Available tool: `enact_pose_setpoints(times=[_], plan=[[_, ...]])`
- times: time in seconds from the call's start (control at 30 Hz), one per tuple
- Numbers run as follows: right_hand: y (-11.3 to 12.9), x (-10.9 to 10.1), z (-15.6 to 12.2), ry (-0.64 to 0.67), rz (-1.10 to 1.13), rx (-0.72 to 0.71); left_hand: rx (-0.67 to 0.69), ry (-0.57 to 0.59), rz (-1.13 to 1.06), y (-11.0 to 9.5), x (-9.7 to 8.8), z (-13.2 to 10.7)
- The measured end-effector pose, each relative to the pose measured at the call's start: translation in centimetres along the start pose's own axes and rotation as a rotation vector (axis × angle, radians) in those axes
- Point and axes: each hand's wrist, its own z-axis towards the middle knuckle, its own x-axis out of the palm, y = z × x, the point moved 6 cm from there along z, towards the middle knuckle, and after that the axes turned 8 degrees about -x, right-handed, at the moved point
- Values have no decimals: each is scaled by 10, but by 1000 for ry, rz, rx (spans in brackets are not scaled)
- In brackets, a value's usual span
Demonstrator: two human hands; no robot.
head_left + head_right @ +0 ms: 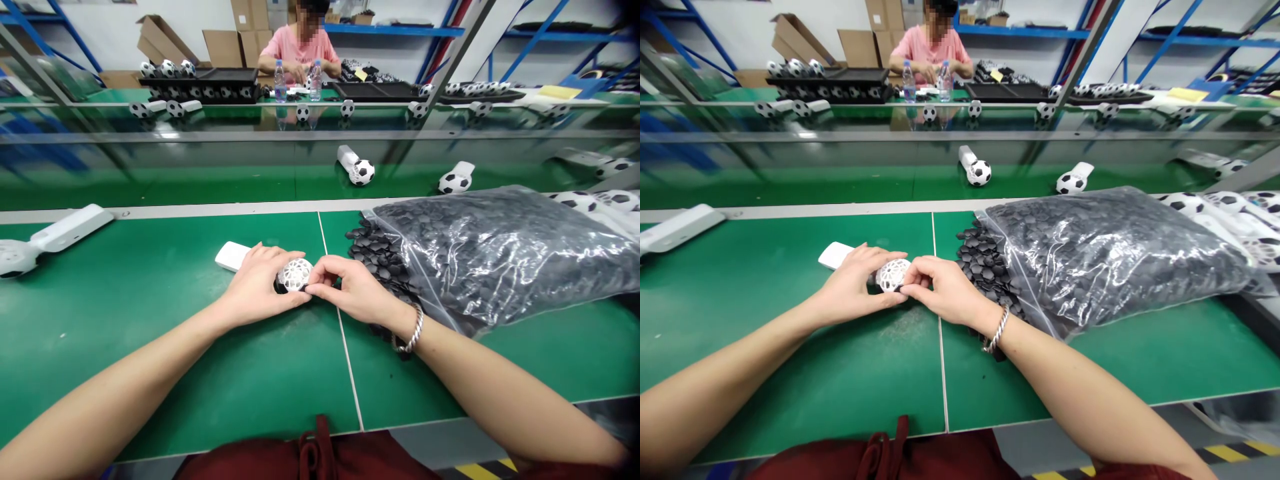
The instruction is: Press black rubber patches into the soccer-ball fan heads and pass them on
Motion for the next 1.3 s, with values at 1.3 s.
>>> enact_pose_setpoints(times=[1.3], plan=[[-19,-21,12,16,-379,75,161,2,-113,7,-4,1]])
